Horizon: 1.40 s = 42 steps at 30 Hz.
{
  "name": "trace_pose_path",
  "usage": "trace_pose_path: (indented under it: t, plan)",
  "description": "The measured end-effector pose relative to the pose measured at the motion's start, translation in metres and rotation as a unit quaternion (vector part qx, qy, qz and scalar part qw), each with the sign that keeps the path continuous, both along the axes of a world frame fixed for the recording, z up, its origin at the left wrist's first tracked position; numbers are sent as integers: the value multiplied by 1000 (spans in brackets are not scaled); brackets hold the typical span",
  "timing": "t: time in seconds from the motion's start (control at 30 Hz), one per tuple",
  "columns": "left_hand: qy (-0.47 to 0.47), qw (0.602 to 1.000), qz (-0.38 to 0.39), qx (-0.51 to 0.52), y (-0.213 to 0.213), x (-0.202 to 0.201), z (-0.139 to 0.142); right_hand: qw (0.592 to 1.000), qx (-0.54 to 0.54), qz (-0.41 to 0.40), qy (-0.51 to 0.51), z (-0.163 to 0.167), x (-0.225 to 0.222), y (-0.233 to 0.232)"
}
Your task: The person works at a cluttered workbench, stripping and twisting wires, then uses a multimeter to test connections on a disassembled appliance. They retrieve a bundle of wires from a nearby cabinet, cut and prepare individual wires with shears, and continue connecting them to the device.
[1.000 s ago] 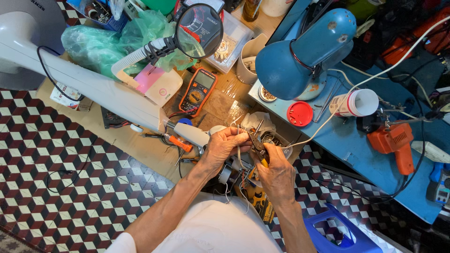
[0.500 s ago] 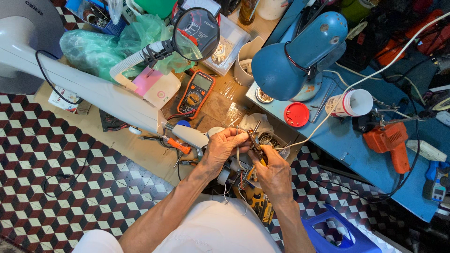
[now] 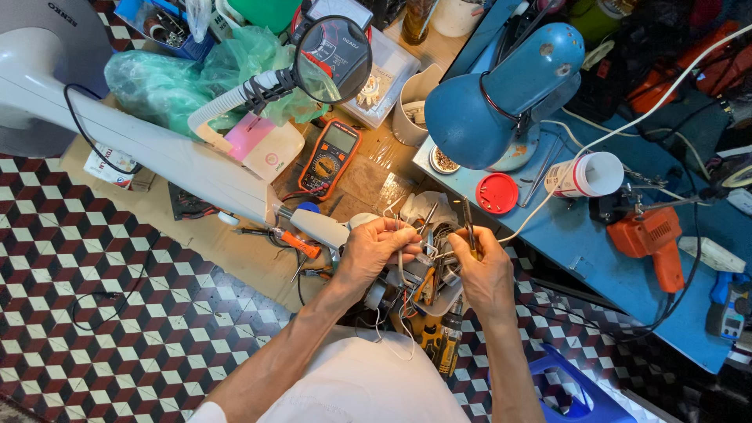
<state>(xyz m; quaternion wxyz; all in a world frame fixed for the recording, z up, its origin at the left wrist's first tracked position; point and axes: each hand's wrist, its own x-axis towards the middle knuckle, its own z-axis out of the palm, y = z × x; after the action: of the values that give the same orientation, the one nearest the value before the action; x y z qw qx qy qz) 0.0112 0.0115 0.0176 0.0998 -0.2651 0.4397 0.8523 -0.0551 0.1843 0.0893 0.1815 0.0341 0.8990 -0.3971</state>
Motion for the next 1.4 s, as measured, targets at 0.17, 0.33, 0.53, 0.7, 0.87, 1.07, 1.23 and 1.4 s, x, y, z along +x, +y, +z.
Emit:
trace_pose_path:
  t: [0.17,0.33,0.53,0.7,0.87,1.07,1.23,1.4]
  plan:
    - [-6,998,-54,-7,1,-11,6,989,-144,41,5,-1,-2,-12]
    - [20,997,-76,12,-2,-10,0,984,-168,54,8,-7,-5,-24]
    - [25,995,-101,-7,-2,-14,-5,976,-211,44,-26,-12,-10,-21]
    - [10,996,-85,1,0,-15,2,965,-258,4,-50,-21,-10,-19]
    - [-21,996,-56,59,5,-10,6,955,-278,-56,-90,-29,-11,-22]
    - [-26,999,-17,13,11,-11,3,996,-6,88,-15,-6,-5,-4]
    - [-10,1000,19,-1,19,-8,-1,973,142,181,16,11,2,1]
    - [-15,999,13,-37,20,-5,-5,967,167,193,13,14,6,0]
